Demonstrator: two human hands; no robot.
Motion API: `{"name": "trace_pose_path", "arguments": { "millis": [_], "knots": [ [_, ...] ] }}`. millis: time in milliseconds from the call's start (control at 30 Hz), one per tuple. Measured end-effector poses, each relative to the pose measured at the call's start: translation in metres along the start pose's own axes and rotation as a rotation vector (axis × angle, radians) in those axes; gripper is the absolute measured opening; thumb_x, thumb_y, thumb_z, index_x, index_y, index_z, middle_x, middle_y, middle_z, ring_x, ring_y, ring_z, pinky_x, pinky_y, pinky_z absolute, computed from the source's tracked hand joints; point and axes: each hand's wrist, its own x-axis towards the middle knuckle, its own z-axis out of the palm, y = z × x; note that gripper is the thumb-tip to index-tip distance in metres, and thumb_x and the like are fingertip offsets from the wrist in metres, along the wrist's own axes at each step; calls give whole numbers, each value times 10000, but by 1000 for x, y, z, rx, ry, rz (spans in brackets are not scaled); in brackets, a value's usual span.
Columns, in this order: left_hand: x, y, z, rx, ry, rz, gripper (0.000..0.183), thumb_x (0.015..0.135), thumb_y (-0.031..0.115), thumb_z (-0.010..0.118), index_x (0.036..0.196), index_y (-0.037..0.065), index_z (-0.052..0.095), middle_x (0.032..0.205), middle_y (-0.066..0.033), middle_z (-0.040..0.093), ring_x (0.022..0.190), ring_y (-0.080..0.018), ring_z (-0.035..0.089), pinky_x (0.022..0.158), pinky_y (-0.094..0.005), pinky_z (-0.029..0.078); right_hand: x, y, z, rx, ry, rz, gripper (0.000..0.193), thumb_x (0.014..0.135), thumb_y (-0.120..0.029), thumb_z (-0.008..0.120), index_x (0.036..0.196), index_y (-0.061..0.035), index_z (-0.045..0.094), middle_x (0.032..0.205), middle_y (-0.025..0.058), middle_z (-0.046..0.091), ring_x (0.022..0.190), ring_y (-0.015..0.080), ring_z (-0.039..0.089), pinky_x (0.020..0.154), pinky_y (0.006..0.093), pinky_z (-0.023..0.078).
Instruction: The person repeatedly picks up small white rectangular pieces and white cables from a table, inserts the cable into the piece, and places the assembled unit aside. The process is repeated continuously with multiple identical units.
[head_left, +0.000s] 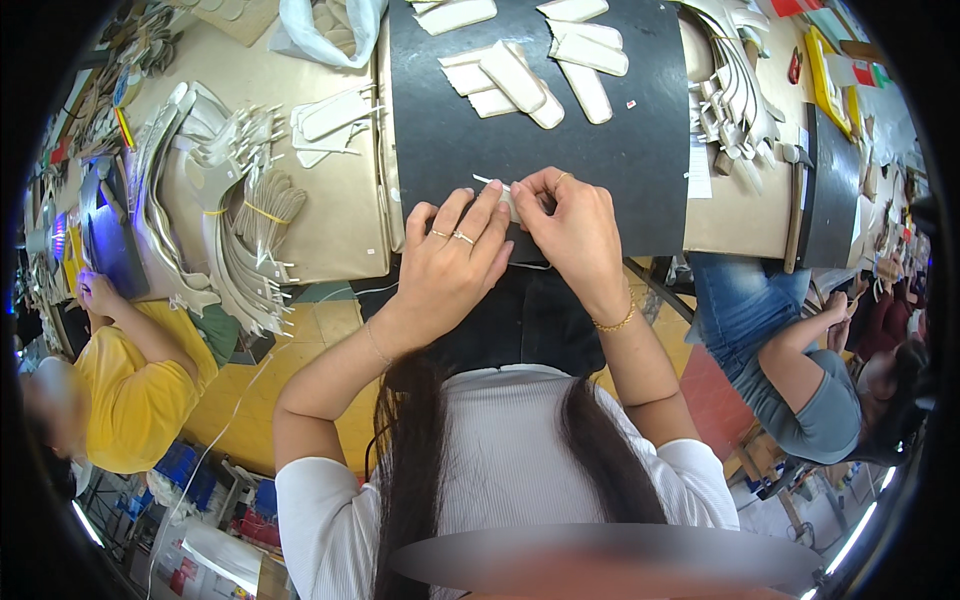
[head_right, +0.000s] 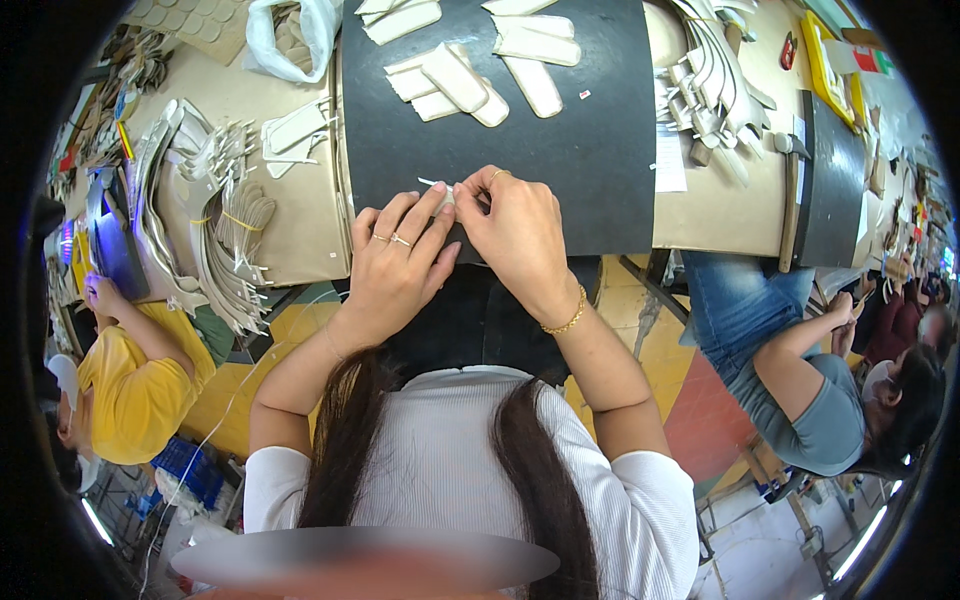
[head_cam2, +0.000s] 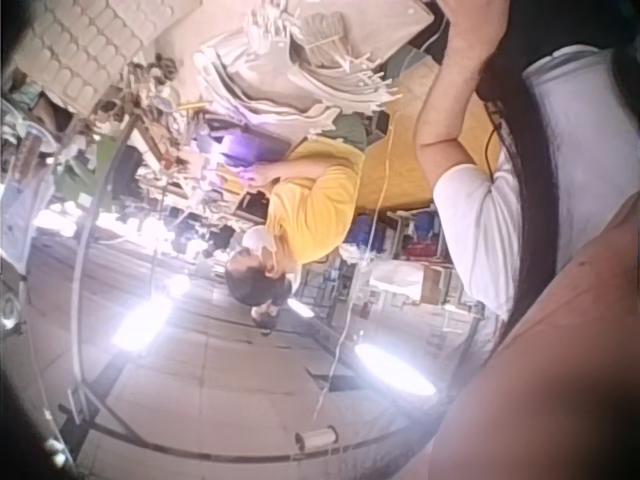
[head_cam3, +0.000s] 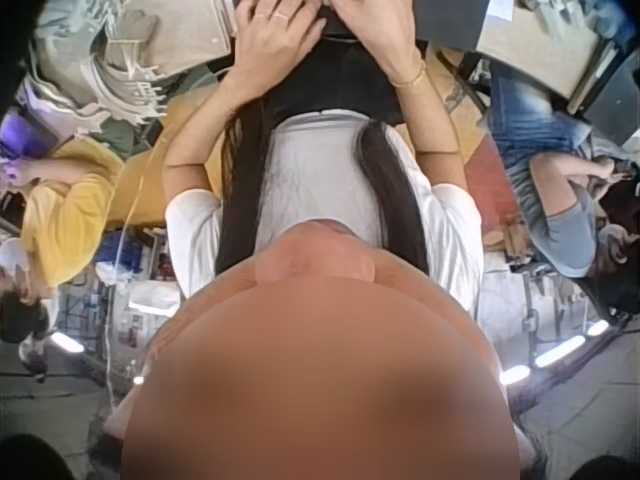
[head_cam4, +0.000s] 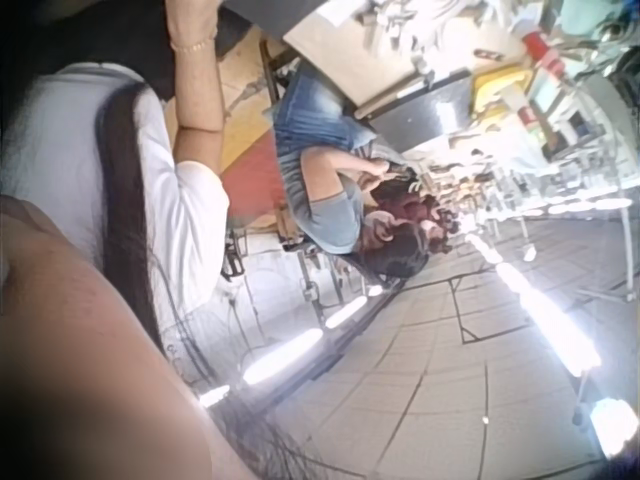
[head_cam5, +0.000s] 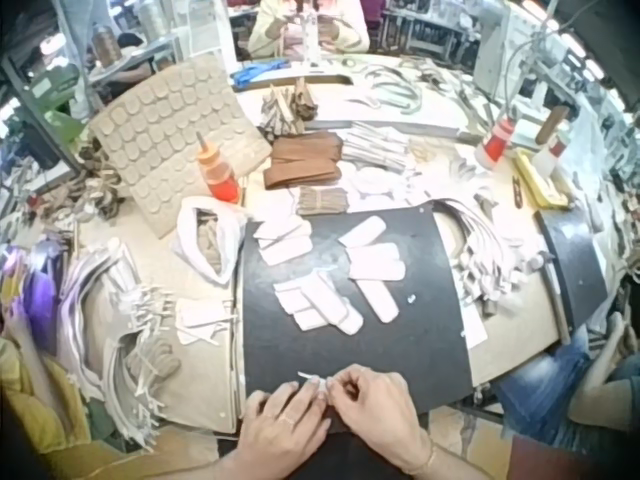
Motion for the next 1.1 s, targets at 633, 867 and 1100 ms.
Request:
{"name": "trace_pose_path", "arguments": {
  "millis": [633, 867, 1100],
  "knots": [
    [7, 3, -6, 54, -68, 26, 439, 849, 217, 785, 1248, 67, 680, 1368, -104, 614, 1202, -273, 562, 988, -430, 411, -16, 17, -30, -100, 2, 85, 275, 931, -256, 739, 861, 10, 725, 670, 169, 684, 614, 337, 688, 607, 398, 521],
    [19, 6, -7, 215, -128, 111, 522, 860, 148, 725, 1362, 274, 654, 1106, -64, 625, 1052, -237, 573, 924, -451, 356, -20, 22, -28, -163, 78, -71, 165, 917, -194, 744, 892, -32, 731, 786, 127, 697, 681, 309, 698, 606, 392, 534],
    [27, 12, -1, 118, -163, 101, 464, 895, 165, 707, 1354, 190, 645, 904, -1, 542, 867, -190, 554, 857, -432, 341, -42, 35, -34, -220, 160, -278, 162, 894, -72, 743, 1056, -75, 754, 878, 56, 631, 694, 264, 685, 609, 371, 550]
  ]
}}
